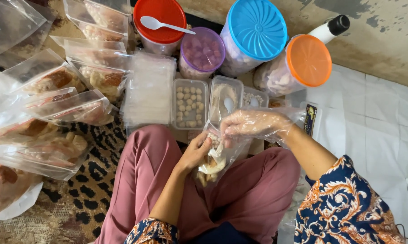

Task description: A person is sitting on the floor, manually packing various snacks from large containers into small individual plastic bags.

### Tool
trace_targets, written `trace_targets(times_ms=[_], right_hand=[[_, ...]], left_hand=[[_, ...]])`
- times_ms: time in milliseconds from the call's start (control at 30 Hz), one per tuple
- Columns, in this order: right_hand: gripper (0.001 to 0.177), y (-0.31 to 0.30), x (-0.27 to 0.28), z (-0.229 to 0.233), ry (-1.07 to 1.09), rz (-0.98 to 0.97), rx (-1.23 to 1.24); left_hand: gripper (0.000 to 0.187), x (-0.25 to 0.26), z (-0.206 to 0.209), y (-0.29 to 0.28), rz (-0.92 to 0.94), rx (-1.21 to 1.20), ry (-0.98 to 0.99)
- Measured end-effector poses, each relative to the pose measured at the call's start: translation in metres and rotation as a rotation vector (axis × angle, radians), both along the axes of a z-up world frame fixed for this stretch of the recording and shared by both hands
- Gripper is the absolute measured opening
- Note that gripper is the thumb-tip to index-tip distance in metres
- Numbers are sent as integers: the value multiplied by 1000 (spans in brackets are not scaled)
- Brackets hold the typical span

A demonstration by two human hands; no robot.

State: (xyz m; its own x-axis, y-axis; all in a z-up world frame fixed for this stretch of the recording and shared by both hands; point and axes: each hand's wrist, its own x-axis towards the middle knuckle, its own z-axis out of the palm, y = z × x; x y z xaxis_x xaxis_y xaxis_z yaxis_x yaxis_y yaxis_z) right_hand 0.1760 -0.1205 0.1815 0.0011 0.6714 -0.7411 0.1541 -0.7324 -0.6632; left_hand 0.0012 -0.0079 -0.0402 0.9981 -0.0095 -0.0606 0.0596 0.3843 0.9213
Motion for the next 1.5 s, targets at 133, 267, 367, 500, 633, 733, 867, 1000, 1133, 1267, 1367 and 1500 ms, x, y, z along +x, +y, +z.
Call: trace_targets(times_ms=[133, 267, 367, 500, 633, 733, 867, 1000, 1133, 1267, 1367, 1500], right_hand=[[24, 2, -7, 9, -91, 116, 47], [19, -1, -5, -8, 258, -58, 121], [17, -5, 5, -19, 198, 18, 164], [19, 2, -1, 0, 62, 59, 117], [17, 1, 4, -4, -8, 10, 41], [18, 5, 4, 3, -93, -34, -2], [30, 15, -1, 25, -326, 81, -51], [35, 33, -10, 54, -382, 122, -200], [36, 28, -5, 44, -416, 173, -197], [31, 20, 3, 26, -386, 180, -148], [30, 19, 3, 21, -338, 195, -98], [25, 27, -6, 38, -264, 152, -93]], left_hand=[[59, 4, 31, 9, 9, 21, -20], [57, 7, 4, 4, -4, 7, -29], [65, 5, -3, 3, -19, 13, -17], [93, 0, 28, 5, -61, -53, 12], [78, 0, 33, 1, -77, -100, 89], [75, -1, 29, 2, -44, -94, 128], [75, 0, 42, 7, -30, -110, 149], [75, -2, 45, 5, -47, -67, 108], [80, 0, 48, 6, -56, -56, 74], [77, 3, 28, 3, -68, -93, 37], [75, 4, 12, 1, -74, -56, -9], [75, 4, 6, 0, -68, -64, -62]])
